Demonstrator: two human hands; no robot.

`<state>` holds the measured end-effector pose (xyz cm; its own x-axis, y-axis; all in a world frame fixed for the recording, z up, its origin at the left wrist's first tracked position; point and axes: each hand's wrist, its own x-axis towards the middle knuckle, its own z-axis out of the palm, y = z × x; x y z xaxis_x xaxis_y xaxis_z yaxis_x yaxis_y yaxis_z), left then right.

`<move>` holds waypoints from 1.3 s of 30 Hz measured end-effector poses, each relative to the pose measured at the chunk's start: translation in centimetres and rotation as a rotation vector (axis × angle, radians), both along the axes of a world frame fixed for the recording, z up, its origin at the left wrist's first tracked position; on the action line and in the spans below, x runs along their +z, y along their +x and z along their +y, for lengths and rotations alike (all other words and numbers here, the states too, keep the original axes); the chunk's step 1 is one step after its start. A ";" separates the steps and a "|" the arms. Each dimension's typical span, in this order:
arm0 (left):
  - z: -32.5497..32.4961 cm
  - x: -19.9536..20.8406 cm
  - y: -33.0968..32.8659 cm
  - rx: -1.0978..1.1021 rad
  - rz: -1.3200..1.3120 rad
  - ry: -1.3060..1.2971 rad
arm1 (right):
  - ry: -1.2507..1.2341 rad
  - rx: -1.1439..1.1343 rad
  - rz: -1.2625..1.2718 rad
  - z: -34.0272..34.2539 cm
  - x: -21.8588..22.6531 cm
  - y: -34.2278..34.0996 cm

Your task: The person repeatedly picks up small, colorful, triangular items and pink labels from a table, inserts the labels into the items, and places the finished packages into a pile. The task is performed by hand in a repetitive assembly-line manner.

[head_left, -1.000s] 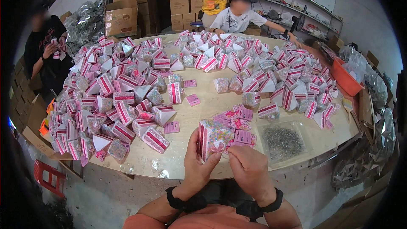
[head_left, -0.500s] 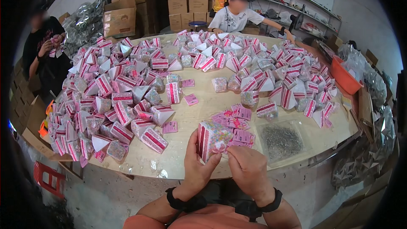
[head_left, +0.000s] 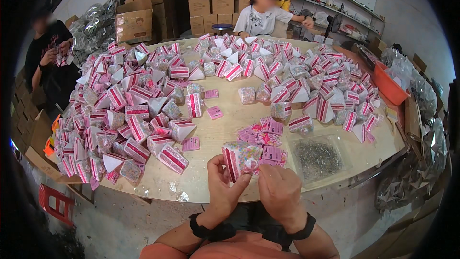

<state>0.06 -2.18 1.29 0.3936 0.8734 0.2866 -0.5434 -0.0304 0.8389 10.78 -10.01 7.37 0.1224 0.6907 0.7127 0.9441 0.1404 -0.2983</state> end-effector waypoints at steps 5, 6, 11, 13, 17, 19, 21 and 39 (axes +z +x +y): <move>-0.3 0.4 0.2 0.061 0.097 0.112 | 0.006 -0.045 -0.090 0.2 -0.6 0.5; -0.4 0.5 0.1 0.067 0.128 0.134 | 0.034 -0.057 -0.106 0.3 -0.6 0.5; -0.1 0.2 0.8 -0.016 0.077 0.076 | 0.039 -0.068 -0.100 0.3 -0.7 0.6; -0.2 0.1 0.9 -0.085 0.055 -0.011 | 0.047 -0.066 -0.111 0.4 -0.7 0.7; -0.5 0.2 1.0 -0.138 0.037 -0.121 | 0.079 -0.049 -0.049 0.6 -1.0 0.9; -0.6 0.4 1.0 -0.134 0.031 -0.130 | 0.063 -0.029 0.008 0.4 -0.9 0.9; -0.7 0.5 1.2 -0.121 0.033 -0.122 | 0.076 -0.028 0.001 0.4 -0.9 1.0; -0.2 -1.1 1.9 0.072 0.155 0.103 | 0.041 -0.058 -0.011 1.1 -2.1 1.8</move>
<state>1.92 -2.38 0.22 0.3779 0.8701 0.3166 -0.4015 -0.1541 0.9028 12.57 -8.94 5.26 0.1534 0.6526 0.7420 0.9542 0.0973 -0.2829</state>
